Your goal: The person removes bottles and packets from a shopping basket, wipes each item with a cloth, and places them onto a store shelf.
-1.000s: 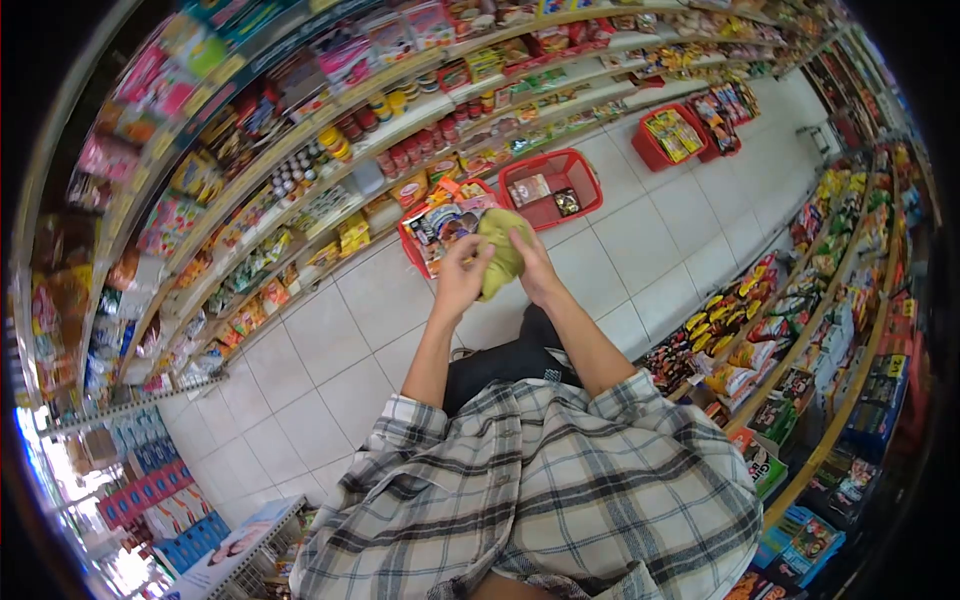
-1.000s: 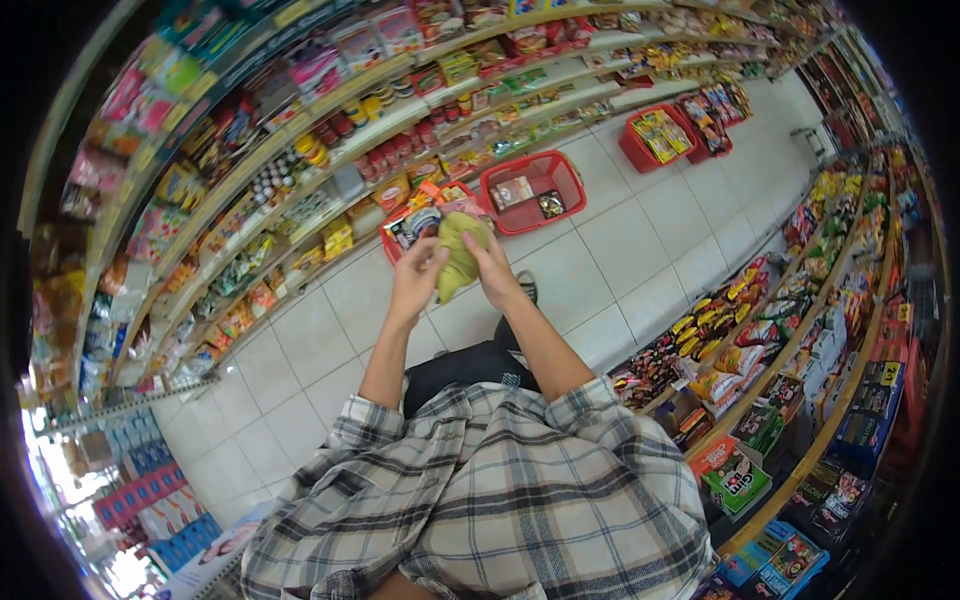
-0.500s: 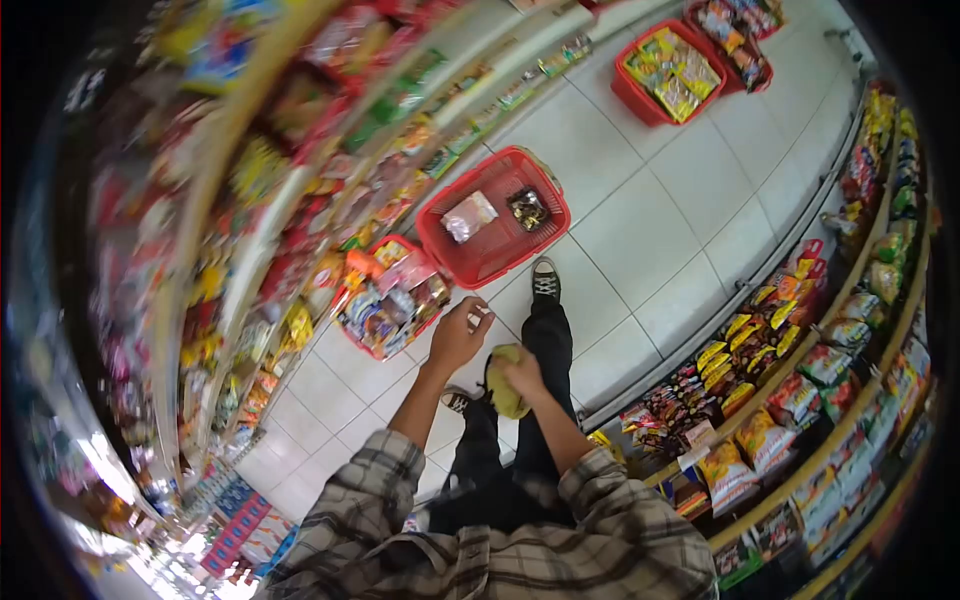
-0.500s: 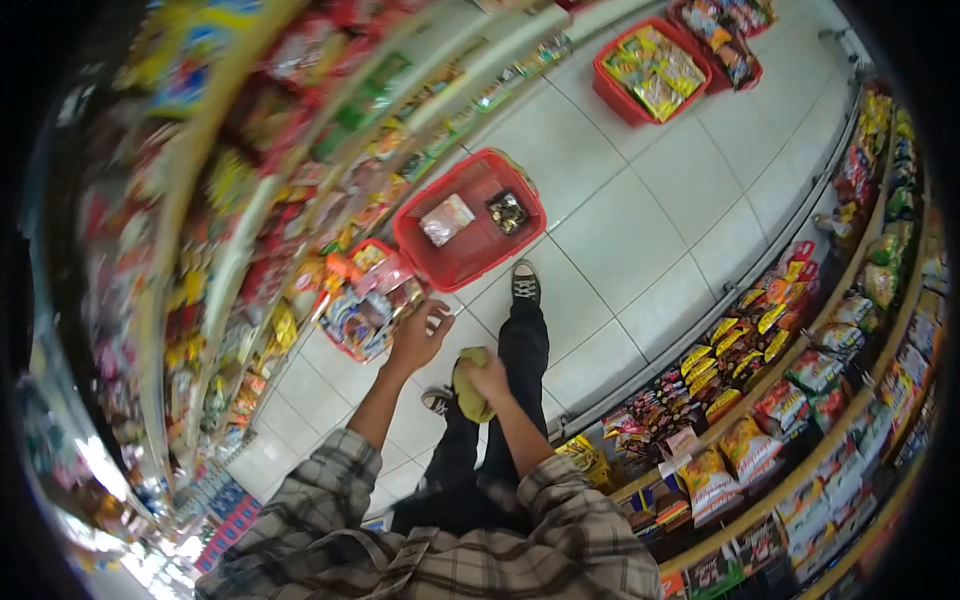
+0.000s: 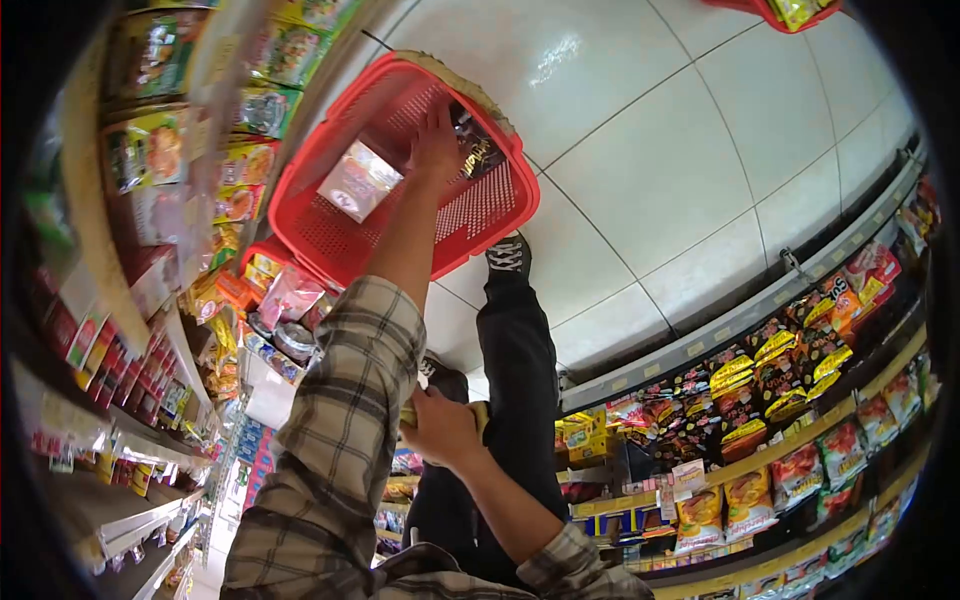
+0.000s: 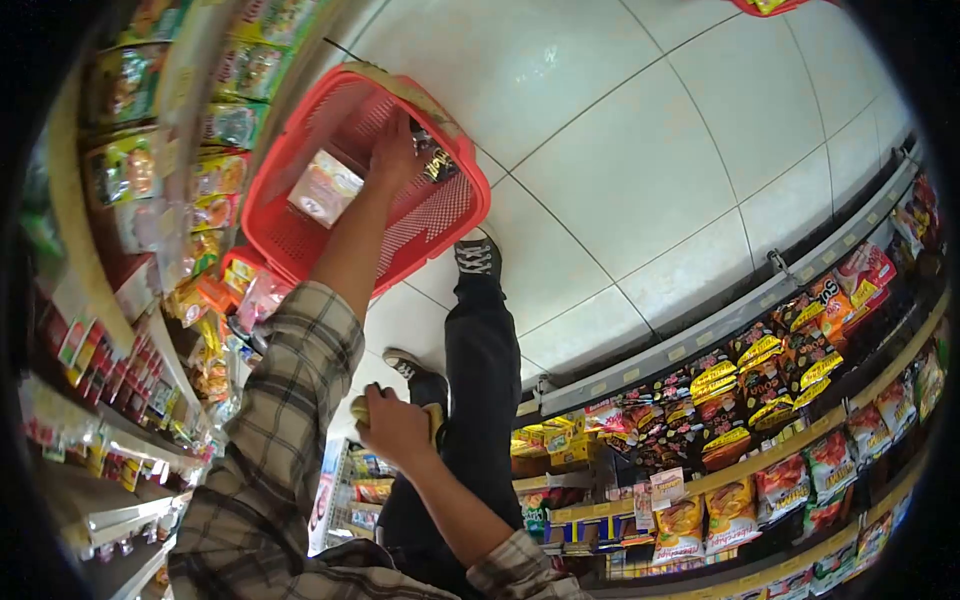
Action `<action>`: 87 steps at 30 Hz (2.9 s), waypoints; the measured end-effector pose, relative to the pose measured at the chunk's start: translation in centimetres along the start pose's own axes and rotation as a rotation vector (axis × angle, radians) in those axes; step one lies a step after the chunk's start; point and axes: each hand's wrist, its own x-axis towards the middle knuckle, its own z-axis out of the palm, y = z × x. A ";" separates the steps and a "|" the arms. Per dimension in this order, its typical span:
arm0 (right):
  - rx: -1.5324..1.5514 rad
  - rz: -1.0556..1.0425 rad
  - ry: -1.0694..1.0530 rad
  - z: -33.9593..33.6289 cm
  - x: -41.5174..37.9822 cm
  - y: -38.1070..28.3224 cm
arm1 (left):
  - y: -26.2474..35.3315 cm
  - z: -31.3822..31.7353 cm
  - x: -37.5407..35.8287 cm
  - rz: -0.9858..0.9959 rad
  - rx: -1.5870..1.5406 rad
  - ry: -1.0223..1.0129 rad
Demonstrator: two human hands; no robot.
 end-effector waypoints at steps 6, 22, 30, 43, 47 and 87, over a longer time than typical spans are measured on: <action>-0.007 -0.062 -0.040 1.7 2.0 -1.2 | 1.5 3.6 -0.3 -0.153 0.207 -0.020; 0.007 0.063 0.106 0.5 3.3 -2.6 | 0.2 -4.9 -5.0 -0.002 -0.406 0.106; 0.970 0.331 -0.071 1.7 1.9 -0.1 | 3.0 -21.5 -22.0 0.080 -0.712 0.382; 0.927 -0.408 0.005 2.2 -21.3 -18.1 | 8.7 -38.1 -57.4 -0.011 -1.794 0.519; 0.467 -0.577 -0.211 6.2 -29.8 -22.4 | 5.3 -40.1 -69.1 0.285 -1.961 0.224; -0.444 -1.606 0.153 55.0 -33.8 -38.3 | -13.7 -42.5 -101.3 0.137 -2.292 1.192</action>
